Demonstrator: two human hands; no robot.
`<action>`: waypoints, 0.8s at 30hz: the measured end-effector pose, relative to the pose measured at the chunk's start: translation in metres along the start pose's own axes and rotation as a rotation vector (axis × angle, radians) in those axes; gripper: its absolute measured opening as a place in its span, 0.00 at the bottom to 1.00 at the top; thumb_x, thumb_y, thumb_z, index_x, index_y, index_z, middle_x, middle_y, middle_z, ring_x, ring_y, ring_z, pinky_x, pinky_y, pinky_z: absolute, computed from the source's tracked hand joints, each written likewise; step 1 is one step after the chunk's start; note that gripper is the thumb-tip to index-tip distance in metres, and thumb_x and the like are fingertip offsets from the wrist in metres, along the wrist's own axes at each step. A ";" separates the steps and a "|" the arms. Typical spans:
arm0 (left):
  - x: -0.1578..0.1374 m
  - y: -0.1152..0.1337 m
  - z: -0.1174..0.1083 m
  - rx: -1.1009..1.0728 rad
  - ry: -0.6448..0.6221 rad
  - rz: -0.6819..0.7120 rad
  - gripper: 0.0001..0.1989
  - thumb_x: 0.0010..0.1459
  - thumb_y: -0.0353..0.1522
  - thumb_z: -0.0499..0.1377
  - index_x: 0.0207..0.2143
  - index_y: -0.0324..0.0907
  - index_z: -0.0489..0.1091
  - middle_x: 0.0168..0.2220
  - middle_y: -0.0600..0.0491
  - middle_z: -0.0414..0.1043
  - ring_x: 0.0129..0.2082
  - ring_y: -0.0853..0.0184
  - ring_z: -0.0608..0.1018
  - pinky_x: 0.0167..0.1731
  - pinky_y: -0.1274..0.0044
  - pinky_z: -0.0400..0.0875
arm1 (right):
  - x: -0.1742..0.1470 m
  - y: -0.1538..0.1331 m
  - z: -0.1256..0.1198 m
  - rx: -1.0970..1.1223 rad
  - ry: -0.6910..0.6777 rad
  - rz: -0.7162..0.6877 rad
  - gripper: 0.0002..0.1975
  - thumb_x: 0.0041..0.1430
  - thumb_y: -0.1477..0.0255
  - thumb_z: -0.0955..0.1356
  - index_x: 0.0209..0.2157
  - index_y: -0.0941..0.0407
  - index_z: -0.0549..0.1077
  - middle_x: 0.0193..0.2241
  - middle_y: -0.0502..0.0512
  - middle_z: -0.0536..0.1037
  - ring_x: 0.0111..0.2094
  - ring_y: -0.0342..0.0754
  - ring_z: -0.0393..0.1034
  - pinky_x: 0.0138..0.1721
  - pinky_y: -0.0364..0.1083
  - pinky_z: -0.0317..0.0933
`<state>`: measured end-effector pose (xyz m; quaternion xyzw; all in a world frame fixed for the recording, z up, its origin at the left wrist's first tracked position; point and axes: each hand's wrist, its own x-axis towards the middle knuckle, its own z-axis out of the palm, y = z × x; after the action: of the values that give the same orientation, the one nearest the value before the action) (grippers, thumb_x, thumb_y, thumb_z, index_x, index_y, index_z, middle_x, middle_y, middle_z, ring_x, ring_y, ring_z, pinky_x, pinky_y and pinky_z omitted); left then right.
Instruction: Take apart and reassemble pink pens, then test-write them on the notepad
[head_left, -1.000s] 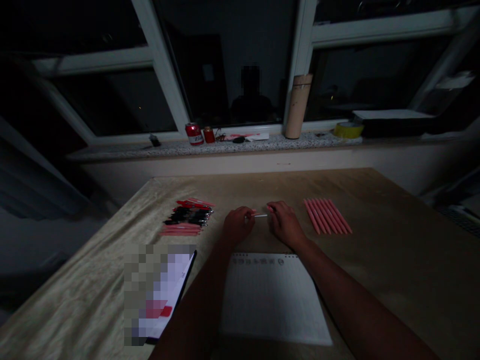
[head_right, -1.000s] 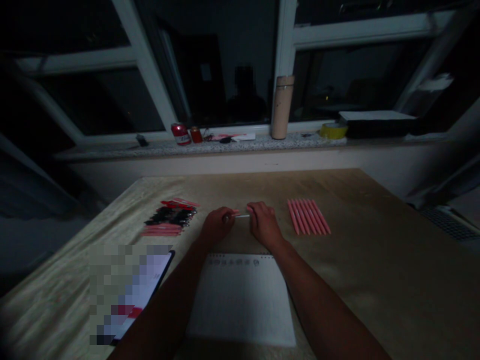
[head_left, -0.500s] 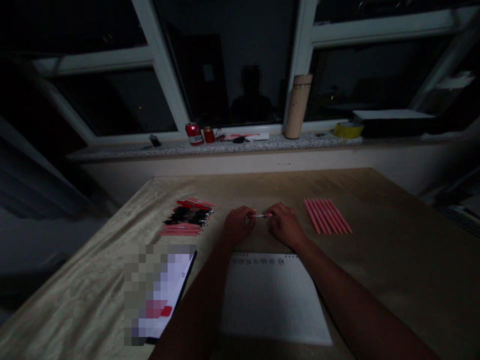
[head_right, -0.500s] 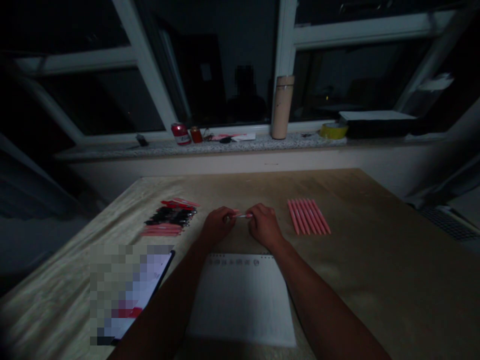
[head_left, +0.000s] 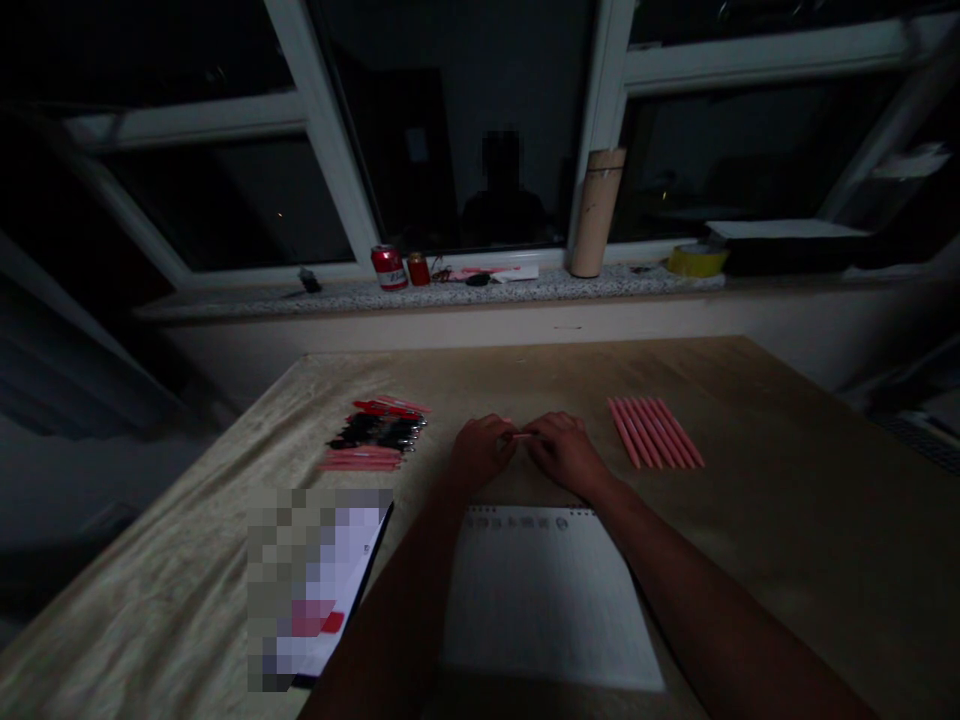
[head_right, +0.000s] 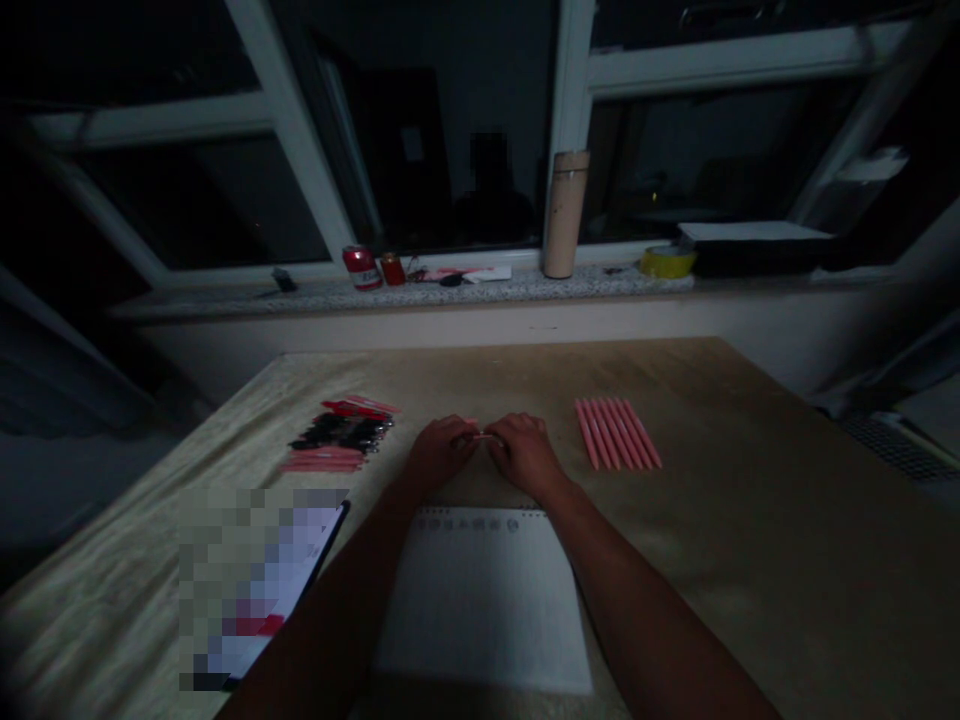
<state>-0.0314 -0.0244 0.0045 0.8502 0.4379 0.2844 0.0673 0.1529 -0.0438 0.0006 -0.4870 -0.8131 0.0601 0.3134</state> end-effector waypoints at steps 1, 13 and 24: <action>0.000 0.000 0.000 0.000 -0.006 0.005 0.08 0.58 0.35 0.55 0.36 0.44 0.72 0.41 0.53 0.74 0.42 0.67 0.75 0.43 0.74 0.65 | 0.000 0.001 0.000 0.012 -0.002 -0.009 0.09 0.60 0.70 0.63 0.40 0.53 0.74 0.37 0.56 0.75 0.42 0.50 0.64 0.44 0.49 0.50; 0.000 0.000 -0.006 0.272 -0.114 -0.106 0.13 0.57 0.34 0.55 0.45 0.44 0.70 0.42 0.49 0.70 0.45 0.59 0.69 0.43 0.67 0.61 | 0.001 0.009 0.003 0.154 0.069 0.016 0.12 0.64 0.69 0.61 0.41 0.52 0.75 0.37 0.54 0.76 0.41 0.49 0.66 0.44 0.48 0.53; 0.003 -0.004 0.001 0.356 -0.186 -0.152 0.10 0.62 0.32 0.50 0.40 0.41 0.69 0.42 0.47 0.71 0.45 0.59 0.69 0.43 0.68 0.59 | 0.000 0.011 0.001 0.007 0.131 0.134 0.12 0.62 0.73 0.61 0.41 0.53 0.76 0.37 0.55 0.77 0.41 0.50 0.67 0.45 0.48 0.53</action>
<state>-0.0328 -0.0196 0.0037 0.8359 0.5358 0.1168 -0.0225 0.1605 -0.0377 -0.0040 -0.5418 -0.7563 0.0519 0.3630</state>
